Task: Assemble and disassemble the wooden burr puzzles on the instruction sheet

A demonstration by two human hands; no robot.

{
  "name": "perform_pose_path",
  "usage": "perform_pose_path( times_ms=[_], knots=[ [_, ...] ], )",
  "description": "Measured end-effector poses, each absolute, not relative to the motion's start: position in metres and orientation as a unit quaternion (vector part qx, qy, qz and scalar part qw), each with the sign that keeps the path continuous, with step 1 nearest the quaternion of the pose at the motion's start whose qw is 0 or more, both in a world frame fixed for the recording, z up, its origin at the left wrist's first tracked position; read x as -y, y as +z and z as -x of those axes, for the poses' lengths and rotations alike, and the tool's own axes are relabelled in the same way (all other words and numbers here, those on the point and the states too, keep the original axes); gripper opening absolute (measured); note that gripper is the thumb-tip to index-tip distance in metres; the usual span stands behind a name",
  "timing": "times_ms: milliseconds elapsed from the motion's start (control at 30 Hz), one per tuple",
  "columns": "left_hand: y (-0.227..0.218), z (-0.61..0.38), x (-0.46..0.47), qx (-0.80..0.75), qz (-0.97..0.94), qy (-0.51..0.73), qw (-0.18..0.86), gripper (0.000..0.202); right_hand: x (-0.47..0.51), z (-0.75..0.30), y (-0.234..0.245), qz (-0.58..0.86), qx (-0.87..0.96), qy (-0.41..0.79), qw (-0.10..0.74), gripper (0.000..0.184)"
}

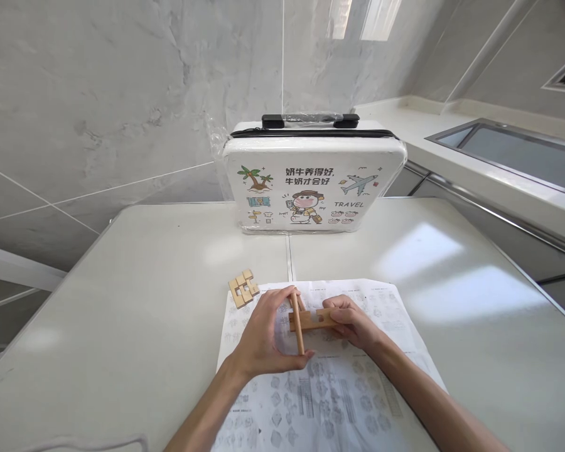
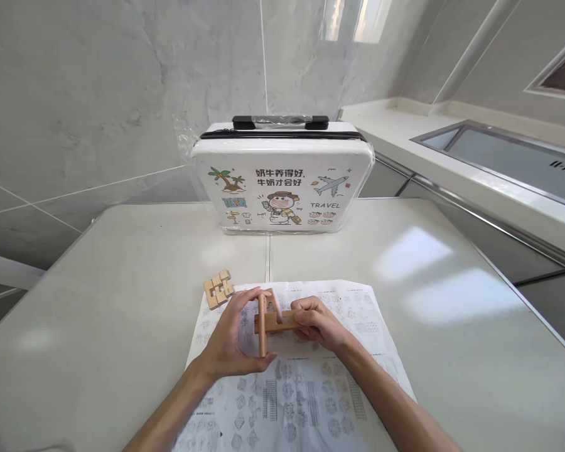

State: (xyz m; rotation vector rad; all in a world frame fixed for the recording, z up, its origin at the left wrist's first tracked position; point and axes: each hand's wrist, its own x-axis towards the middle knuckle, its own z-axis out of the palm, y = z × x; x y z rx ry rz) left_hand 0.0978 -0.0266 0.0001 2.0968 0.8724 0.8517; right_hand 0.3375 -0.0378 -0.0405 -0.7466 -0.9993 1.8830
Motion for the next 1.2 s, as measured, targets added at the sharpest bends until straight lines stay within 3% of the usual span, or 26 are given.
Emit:
perform_pose_path(
  times_ms=[467,1200],
  knots=[
    [0.0078,-0.0980,0.0231,-0.338,-0.821,0.342,0.308,0.097,0.0367,-0.3374,-0.0387,0.300,0.380,0.747,0.456,0.047],
    [0.0086,-0.0956,0.0203,-0.317,-0.821,0.343,0.328,0.097,0.0372,-0.3382,-0.0411,0.304,0.363,0.750,0.463,0.042]
  ],
)
